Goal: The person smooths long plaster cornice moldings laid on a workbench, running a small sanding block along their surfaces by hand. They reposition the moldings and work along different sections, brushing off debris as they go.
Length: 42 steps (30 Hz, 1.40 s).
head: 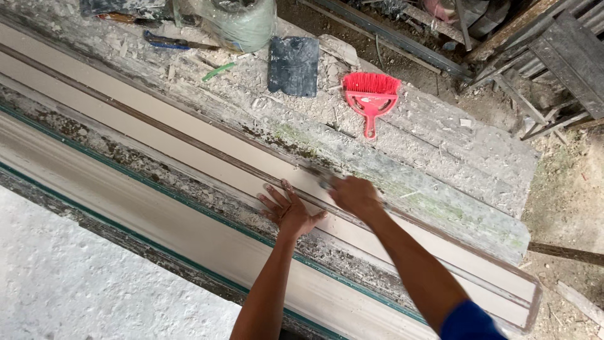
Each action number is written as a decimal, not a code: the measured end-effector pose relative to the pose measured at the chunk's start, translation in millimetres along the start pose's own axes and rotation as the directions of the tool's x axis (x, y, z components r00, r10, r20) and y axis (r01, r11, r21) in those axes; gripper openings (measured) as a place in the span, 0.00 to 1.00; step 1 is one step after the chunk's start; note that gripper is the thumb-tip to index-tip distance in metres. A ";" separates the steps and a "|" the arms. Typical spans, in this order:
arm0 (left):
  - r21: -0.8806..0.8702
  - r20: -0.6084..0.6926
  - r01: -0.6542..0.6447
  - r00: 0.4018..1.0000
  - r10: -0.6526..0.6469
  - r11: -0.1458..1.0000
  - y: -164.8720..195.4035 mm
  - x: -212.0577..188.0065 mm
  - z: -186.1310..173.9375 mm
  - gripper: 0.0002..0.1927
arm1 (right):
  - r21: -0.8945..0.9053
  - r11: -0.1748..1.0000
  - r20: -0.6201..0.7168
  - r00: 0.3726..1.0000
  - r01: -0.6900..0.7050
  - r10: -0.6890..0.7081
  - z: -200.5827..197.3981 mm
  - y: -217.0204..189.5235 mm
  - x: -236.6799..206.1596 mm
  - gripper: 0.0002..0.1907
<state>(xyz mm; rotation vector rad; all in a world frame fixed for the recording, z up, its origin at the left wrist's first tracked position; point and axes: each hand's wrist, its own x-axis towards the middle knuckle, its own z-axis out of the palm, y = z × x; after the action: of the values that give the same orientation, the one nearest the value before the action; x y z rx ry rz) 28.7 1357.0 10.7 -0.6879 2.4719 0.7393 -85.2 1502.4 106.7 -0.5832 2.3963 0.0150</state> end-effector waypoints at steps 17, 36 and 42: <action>0.049 -0.001 -0.008 1.000 0.008 0.999 -4.2 5.5 2.7 0.83 | -0.113 0.990 -0.016 0.996 0.090 -0.092 -16.2 -10.8 17.1 0.17; -0.013 -0.180 -0.047 0.983 0.044 0.999 -11.4 -16.5 17.1 0.70 | 0.252 0.825 0.207 0.861 -0.506 0.465 161.5 434.8 -243.6 0.27; 0.023 -0.308 -0.308 0.903 0.300 0.951 36.0 -61.4 106.2 0.57 | 0.974 0.161 0.071 0.893 -0.157 0.445 179.8 370.9 -203.4 0.32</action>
<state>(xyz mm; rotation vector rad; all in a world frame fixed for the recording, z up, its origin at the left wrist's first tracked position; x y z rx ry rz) 85.3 1467.1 -21.2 -0.4555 2.9060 0.8315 8.9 1947.3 39.5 0.5873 2.0848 -1.3962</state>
